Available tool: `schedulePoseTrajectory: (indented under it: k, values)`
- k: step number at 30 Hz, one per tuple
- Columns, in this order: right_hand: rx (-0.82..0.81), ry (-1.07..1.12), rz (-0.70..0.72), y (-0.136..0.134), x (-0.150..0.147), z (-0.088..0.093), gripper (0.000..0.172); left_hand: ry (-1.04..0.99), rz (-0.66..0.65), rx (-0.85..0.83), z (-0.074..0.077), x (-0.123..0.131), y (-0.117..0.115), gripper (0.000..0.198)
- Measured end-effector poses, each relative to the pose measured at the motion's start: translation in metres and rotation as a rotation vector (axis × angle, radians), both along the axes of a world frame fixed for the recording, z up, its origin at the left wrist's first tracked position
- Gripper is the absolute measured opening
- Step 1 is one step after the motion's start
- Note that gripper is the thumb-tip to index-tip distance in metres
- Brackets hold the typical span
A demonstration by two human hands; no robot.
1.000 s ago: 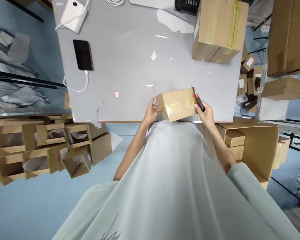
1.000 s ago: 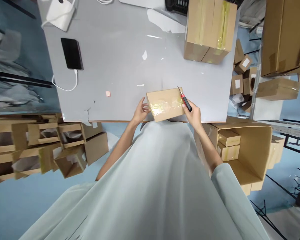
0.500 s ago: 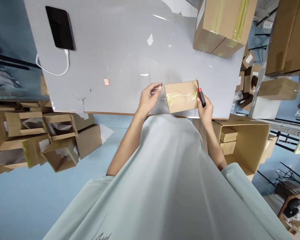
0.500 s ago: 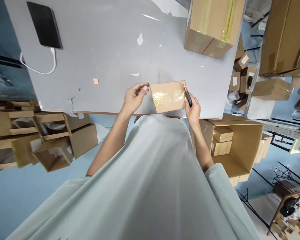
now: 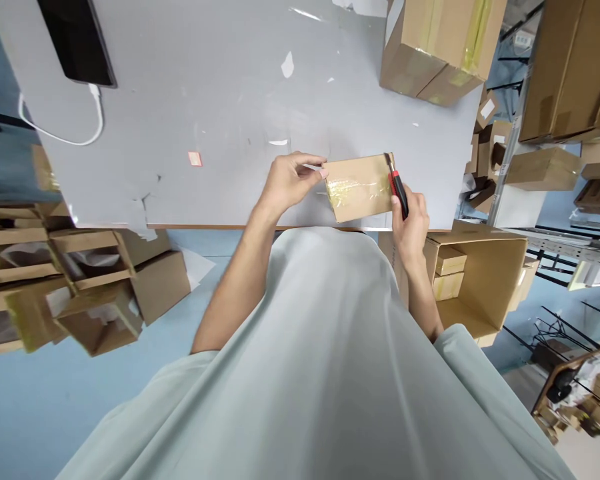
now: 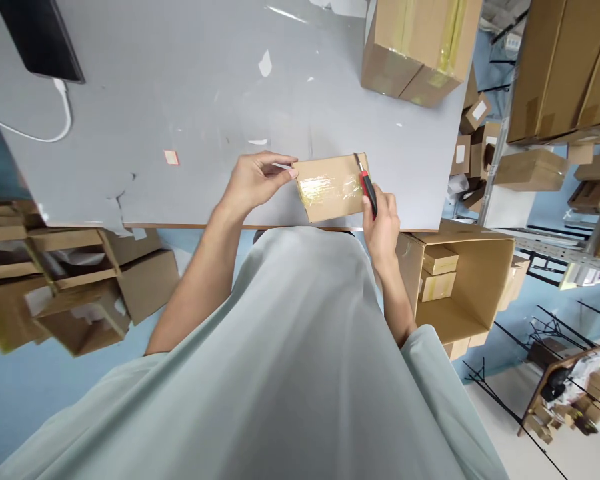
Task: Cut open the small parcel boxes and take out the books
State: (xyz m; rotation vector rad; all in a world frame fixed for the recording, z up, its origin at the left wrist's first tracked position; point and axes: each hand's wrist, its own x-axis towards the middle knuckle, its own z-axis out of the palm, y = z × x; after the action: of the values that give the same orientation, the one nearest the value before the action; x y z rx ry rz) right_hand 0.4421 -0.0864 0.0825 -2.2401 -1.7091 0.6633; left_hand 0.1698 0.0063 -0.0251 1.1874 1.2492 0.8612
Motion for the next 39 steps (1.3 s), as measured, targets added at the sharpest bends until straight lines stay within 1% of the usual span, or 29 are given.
schedulePoseTrajectory:
  k: [3,6,9,13,15,17,20,22,25,29,32,35,39]
  values:
    - [-0.105,0.149,0.076,-0.014,-0.031,0.017,0.056,-0.026,0.012,-0.012,-0.003,0.001,0.002,0.026]
    - [-0.191,0.181,0.109,-0.021,-0.059,0.022,0.051,-0.038,0.020,-0.017,-0.006,0.003,0.004,0.025]
    - [-0.220,0.130,0.103,-0.024,-0.076,0.019,0.050,-0.042,0.000,-0.013,-0.007,0.004,0.005,0.024]
    - [-0.248,0.046,0.084,-0.028,-0.088,0.017,0.054,-0.058,-0.018,-0.009,-0.007,0.003,0.006,0.024]
    - [-0.276,-0.028,0.070,-0.030,-0.096,0.019,0.056,-0.055,-0.033,-0.003,-0.007,0.002,0.006,0.024]
    - [-0.339,-0.121,0.066,-0.033,-0.108,0.021,0.059,-0.048,-0.045,0.006,-0.008,0.002,0.006,0.023]
    - [-0.431,-0.248,0.065,-0.034,-0.127,0.021,0.061,-0.051,-0.038,0.016,-0.012,0.004,0.004,0.024]
    - [-0.417,-0.280,0.066,-0.034,-0.137,0.020,0.064,-0.066,-0.008,0.022,-0.014,0.006,0.002,0.024]
    - [-0.379,-0.287,0.088,-0.032,-0.145,0.025,0.069,-0.082,0.051,0.026,-0.015,0.012,-0.002,0.023]
    - [-0.507,-0.380,0.136,-0.033,-0.148,0.046,0.072,-0.064,0.090,0.033,-0.008,0.020,-0.009,0.020]
    - [-0.541,-0.394,0.155,-0.038,-0.147,0.059,0.074,-0.041,0.094,0.051,-0.001,0.023,-0.016,0.022]
    - [-0.533,-0.377,0.166,-0.042,-0.143,0.061,0.071,-0.003,0.079,0.063,0.003,0.024,-0.023,0.023]
    - [-0.517,-0.372,0.162,-0.041,-0.137,0.054,0.067,0.044,0.084,0.064,0.002,0.024,-0.023,0.023]
